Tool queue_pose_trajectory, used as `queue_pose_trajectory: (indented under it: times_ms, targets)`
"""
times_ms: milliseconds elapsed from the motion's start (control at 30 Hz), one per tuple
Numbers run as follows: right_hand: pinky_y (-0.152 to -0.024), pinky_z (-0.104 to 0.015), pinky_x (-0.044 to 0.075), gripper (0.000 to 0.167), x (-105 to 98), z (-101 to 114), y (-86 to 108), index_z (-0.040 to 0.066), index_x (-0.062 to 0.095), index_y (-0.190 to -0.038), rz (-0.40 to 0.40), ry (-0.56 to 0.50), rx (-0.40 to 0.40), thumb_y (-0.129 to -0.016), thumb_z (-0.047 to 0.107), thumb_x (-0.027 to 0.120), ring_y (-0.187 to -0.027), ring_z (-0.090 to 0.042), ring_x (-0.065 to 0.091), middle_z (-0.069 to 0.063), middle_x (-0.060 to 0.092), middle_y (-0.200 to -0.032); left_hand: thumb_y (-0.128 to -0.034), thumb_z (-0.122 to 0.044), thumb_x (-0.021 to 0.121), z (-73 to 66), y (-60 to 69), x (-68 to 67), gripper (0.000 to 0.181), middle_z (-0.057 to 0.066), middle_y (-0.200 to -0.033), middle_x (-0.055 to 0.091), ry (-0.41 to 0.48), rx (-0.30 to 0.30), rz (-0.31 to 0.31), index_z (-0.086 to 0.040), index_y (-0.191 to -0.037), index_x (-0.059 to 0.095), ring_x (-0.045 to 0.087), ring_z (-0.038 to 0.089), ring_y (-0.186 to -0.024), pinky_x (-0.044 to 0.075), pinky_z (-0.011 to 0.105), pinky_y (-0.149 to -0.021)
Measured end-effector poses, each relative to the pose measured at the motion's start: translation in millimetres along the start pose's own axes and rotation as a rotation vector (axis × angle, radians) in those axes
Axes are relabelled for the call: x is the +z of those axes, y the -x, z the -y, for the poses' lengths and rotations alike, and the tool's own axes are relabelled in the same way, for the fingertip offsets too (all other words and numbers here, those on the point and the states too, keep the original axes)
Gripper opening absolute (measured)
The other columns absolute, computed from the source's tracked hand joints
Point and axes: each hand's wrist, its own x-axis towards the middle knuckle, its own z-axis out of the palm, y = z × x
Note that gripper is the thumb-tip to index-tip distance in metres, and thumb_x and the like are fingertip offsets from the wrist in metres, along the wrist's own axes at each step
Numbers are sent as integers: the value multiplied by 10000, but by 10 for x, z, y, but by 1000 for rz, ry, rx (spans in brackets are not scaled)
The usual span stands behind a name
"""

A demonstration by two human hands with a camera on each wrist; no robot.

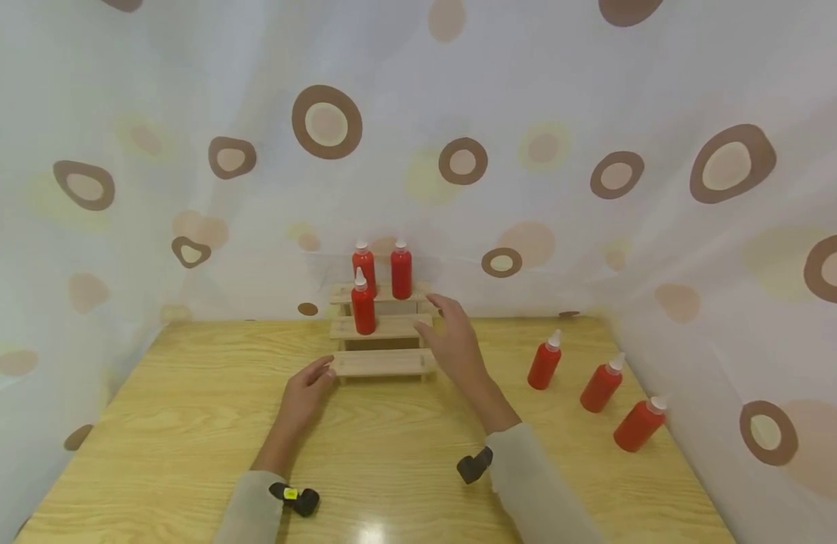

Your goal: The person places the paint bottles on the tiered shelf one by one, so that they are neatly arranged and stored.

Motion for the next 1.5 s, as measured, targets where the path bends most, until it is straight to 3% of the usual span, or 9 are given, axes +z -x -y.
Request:
queue_pose_trajectory:
  times_ms: [200,433,600,1033,1200,1300,1500]
  targets:
    - [-1145,-457,400,595,-319,-157,253,149,467,-1477,-91,-6,2,-963,334,702,-1356,-297,489,-88,505,-1471,-1014,-270,627,-6,3,-15,404,182,-1352,633,-16,10,1,-131,-1394,616,574,328,-1285,449,507,-1085]
    - [-1083,-141,396,598,-682,-359,582,146,466,-1485,-198,-9,70,-957,278,714,-1357,-256,484,-59,509,-1459,-1015,-270,627,-4,6,-5,422,210,-1351,626,2,25,5,-100,-1401,605,567,348,-1287,438,523,-1092]
    - [-1049,-74,373,651,-870,-455,804,142,417,-1519,-231,29,148,-963,331,699,-1372,-283,470,-65,479,-1485,-1021,-260,618,-15,7,-20,403,193,-1353,627,-7,13,5,-117,-1398,610,567,333,-1286,449,510,-1083]
    - [-1109,-230,416,574,-1011,-776,1060,123,472,-1484,-453,9,249,-963,190,703,-1315,-240,472,-53,510,-1439,-1025,-258,611,-18,16,-23,413,211,-1380,606,0,12,1,-100,-1406,598,553,349,-1307,442,521,-1088]
    - [-1112,-211,403,581,-1002,-849,1060,98,450,-1492,-491,8,280,-973,207,688,-1315,-274,458,-91,489,-1439,-1022,-264,614,-16,17,-19,400,187,-1374,616,-1,12,10,-133,-1400,609,560,332,-1303,457,514,-1074]
    - [-1147,-303,395,581,-990,-911,1034,92,442,-1494,-510,-13,302,-980,220,679,-1326,-272,454,-101,474,-1458,-1022,-265,615,-5,9,-18,396,182,-1369,621,2,12,14,-139,-1397,612,560,330,-1304,457,516,-1074]
    - [-1178,-436,362,583,-963,-1028,965,212,413,-1523,-495,-102,408,-997,302,648,-1389,-254,421,-38,415,-1519,-1022,-267,615,-18,16,-7,408,194,-1368,620,4,22,10,-118,-1401,606,556,337,-1308,455,514,-1078]
